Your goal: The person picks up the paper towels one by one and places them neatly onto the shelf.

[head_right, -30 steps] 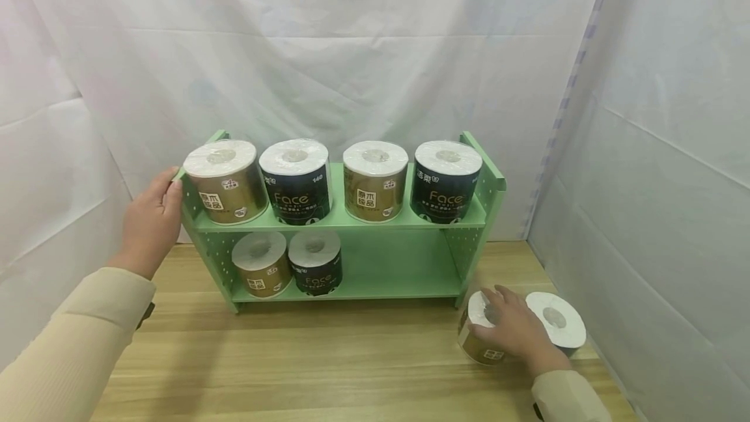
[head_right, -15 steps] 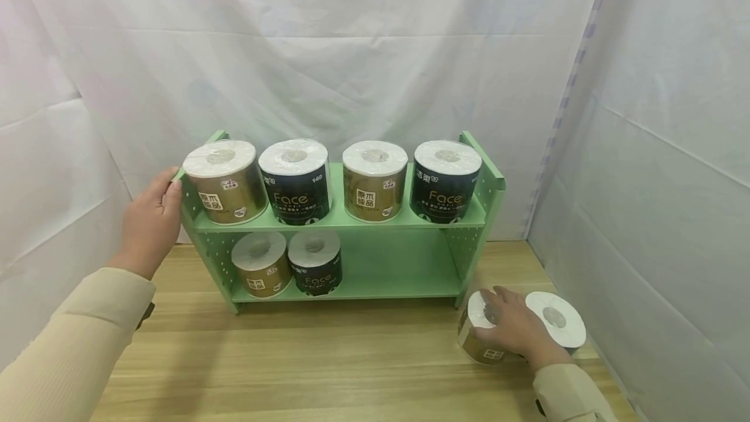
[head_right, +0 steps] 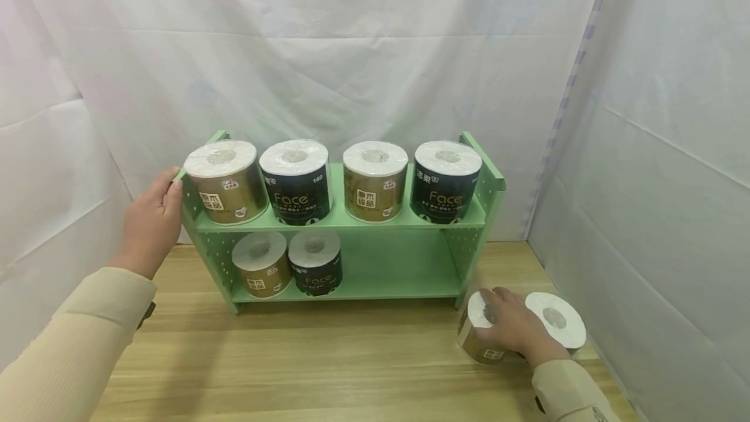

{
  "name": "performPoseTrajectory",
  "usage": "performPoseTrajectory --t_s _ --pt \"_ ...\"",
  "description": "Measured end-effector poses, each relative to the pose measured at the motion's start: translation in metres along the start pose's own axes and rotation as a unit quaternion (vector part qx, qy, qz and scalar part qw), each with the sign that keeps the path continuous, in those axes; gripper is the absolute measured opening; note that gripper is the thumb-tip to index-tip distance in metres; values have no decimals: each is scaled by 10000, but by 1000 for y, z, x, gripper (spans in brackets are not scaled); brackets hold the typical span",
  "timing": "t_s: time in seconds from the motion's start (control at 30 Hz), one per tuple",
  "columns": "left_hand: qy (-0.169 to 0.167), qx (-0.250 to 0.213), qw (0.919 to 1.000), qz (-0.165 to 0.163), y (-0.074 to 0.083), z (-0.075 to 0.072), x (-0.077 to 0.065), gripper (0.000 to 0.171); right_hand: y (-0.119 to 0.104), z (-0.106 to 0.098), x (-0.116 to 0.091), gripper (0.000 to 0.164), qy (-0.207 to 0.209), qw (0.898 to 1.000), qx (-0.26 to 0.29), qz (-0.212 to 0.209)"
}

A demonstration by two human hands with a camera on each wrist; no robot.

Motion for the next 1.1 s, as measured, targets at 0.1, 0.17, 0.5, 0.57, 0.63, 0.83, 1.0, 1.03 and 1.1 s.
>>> performPoseTrajectory --t_s 0.1,0.17,0.5,0.57,0.63,0.83,1.0,1.03,1.1 --pt "-21 -14 10000 10 1 0 0 45 1 1 1 85 -48 10000 -4 41" --pt "-30 -22 10000 14 0 0 0 45 2 3 2 85 -63 9999 -22 81" --pt "20 -26 10000 83 -1 3 2 46 1 2 0 84 -8 9997 -4 230" --pt "15 -28 10000 79 -2 3 2 46 0 2 -1 84 0 9997 -16 249" --pt "14 -40 10000 72 -2 2 2 46 0 3 -2 84 14 9996 -31 266" --pt "34 -50 10000 59 -2 2 2 45 -5 0 -5 83 141 9995 -56 284" --pt "59 -39 10000 41 -2 1 1 45 -9 -3 -6 83 154 9994 -73 305" --pt "59 -39 10000 30 -3 1 1 45 -9 -3 -5 83 149 9994 -86 302" --pt "45 -30 10000 -1 -3 1 1 46 -11 -4 -5 83 158 9994 -90 297"
Point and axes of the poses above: each hand's wrist, its own x-axis towards the middle knuckle, its own z-axis out of the palm, y = z × x, the point moved 3 cm from there along x, towards the middle knuckle, and after that the axes turned 8 degrees about -x, right-handed, at the moved point
